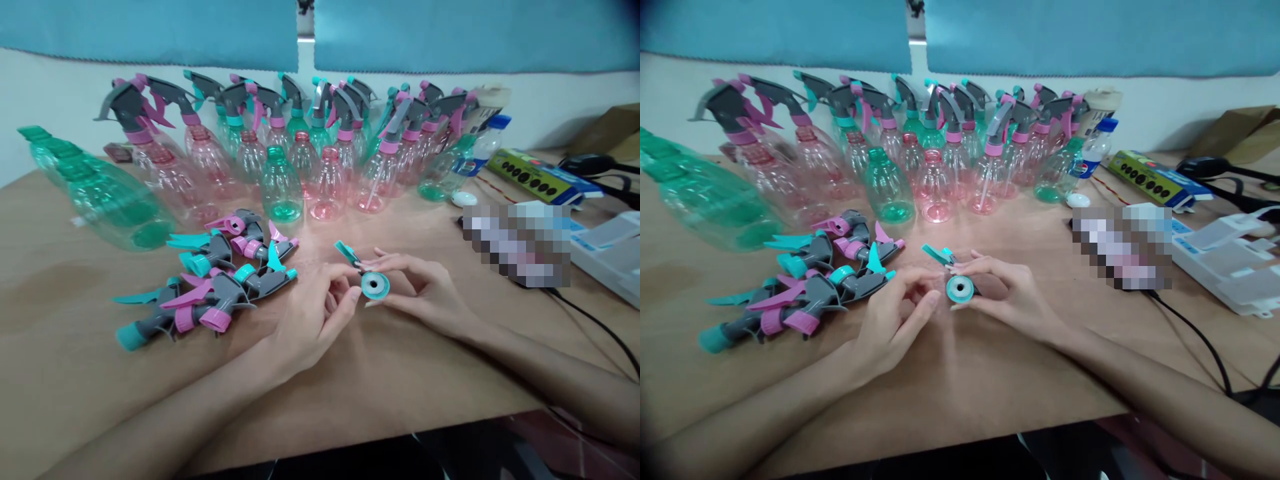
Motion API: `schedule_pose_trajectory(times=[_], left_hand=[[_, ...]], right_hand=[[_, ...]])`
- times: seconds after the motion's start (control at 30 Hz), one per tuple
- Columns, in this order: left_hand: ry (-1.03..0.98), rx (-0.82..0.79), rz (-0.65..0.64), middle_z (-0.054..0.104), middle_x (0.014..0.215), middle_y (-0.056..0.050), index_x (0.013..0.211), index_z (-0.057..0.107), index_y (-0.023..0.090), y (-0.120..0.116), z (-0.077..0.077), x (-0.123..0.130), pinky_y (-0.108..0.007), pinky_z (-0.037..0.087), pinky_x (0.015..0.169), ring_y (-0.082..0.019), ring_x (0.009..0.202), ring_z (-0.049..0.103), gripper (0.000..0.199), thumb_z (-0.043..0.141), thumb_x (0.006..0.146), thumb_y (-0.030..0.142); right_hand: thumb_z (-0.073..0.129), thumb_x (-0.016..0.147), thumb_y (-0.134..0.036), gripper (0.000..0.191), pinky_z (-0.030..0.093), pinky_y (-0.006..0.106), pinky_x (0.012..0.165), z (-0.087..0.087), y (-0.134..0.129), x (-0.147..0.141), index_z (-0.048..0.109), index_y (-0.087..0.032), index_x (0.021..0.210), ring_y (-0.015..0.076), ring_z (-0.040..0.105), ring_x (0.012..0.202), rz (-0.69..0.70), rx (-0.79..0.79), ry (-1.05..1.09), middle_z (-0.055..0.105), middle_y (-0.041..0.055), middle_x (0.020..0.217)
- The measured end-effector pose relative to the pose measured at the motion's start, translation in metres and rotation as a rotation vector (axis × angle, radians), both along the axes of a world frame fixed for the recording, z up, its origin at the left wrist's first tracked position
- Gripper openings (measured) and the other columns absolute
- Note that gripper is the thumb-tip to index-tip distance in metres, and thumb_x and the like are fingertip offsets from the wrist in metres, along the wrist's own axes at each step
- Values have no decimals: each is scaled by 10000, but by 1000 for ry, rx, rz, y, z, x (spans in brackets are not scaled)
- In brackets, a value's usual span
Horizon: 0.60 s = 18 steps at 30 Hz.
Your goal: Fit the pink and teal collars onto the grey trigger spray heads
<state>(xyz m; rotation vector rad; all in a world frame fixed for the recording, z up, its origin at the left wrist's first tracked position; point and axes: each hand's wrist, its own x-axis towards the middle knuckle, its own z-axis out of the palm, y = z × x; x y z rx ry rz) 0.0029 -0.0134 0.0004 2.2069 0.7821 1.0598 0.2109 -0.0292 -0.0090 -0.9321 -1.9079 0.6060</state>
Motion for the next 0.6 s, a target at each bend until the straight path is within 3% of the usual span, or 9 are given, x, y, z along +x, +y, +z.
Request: schedule_pose_trajectory(times=[0.13,0.27,0.5,0.6], left_hand=[[4,68,-34,527,766,14,1006,495,183,1,-3,0,-220,456,561,-95,626,527,126,492,879,175],[27,49,-39,526,783,11,1060,475,193,1,-4,1,-219,461,532,-92,597,514,243,535,825,188],[112,-145,-46,590,814,22,1100,406,196,-1,-1,5,-195,469,502,-73,549,548,358,541,771,156],[162,-148,-19,594,762,39,1071,453,202,0,-1,6,-208,466,520,-85,554,565,344,561,748,151]], right_hand=[[716,758,-222,348,354,487,1089,1,-1,-1,603,-275,1083,195,638,1064,49,-21,27,698,4,1095],[715,762,-237,345,317,517,1097,1,-3,-2,598,-279,1085,200,653,1037,68,-5,-24,700,7,1097],[678,803,-262,201,164,527,1137,5,-4,-3,621,-271,995,212,639,1059,-27,151,-215,727,4,1010],[649,830,-263,128,108,520,1138,6,-6,-5,625,-269,956,199,651,1019,-53,222,-289,732,-9,963]])
